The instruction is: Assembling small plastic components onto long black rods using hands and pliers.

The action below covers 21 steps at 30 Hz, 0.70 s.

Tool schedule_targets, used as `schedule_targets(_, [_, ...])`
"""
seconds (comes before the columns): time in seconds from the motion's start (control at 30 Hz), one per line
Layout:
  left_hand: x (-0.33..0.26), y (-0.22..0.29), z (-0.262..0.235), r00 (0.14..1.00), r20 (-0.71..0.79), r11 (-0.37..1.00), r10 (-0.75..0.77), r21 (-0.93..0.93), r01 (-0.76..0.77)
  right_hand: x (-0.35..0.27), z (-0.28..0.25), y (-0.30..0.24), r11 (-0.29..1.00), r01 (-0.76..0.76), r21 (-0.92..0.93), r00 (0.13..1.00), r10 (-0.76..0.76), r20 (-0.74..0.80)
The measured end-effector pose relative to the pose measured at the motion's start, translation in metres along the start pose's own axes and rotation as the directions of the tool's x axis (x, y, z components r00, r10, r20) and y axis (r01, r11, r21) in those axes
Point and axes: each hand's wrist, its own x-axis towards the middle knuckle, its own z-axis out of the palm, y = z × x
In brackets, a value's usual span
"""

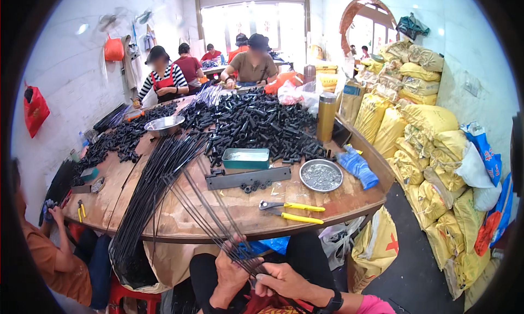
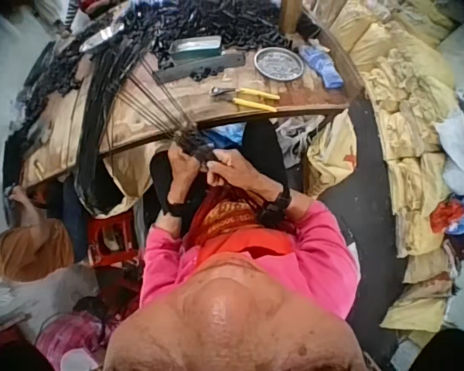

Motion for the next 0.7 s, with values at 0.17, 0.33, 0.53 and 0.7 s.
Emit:
schedule_targets(0.17, [-0.004, -0.029, 0.021, 0.960, 0.086, 0.863, -0.265, -0.423, 0.276, 0.005, -0.014, 0.015, 0.990, -0.097, 0.098, 0.995, 0.097, 0.009])
schedule_targets(0.33, [-0.010, -0.063, 0.026, 0.880, 0.215, 0.768, -0.424, -0.430, 0.475, 0.012, -0.027, 0.046, 0.956, -0.155, 0.249, 0.988, 0.150, 0.040])
schedule_targets(0.53, [-0.006, -0.072, 0.037, 0.902, 0.141, 0.763, -0.409, -0.490, 0.422, 0.021, -0.031, 0.040, 0.946, -0.178, 0.271, 0.983, 0.156, 0.101])
schedule_targets(0.7, [-0.006, -0.053, 0.037, 0.934, 0.058, 0.722, -0.352, -0.618, 0.311, 0.023, -0.030, 0.033, 0.902, -0.291, 0.317, 0.953, 0.244, 0.180])
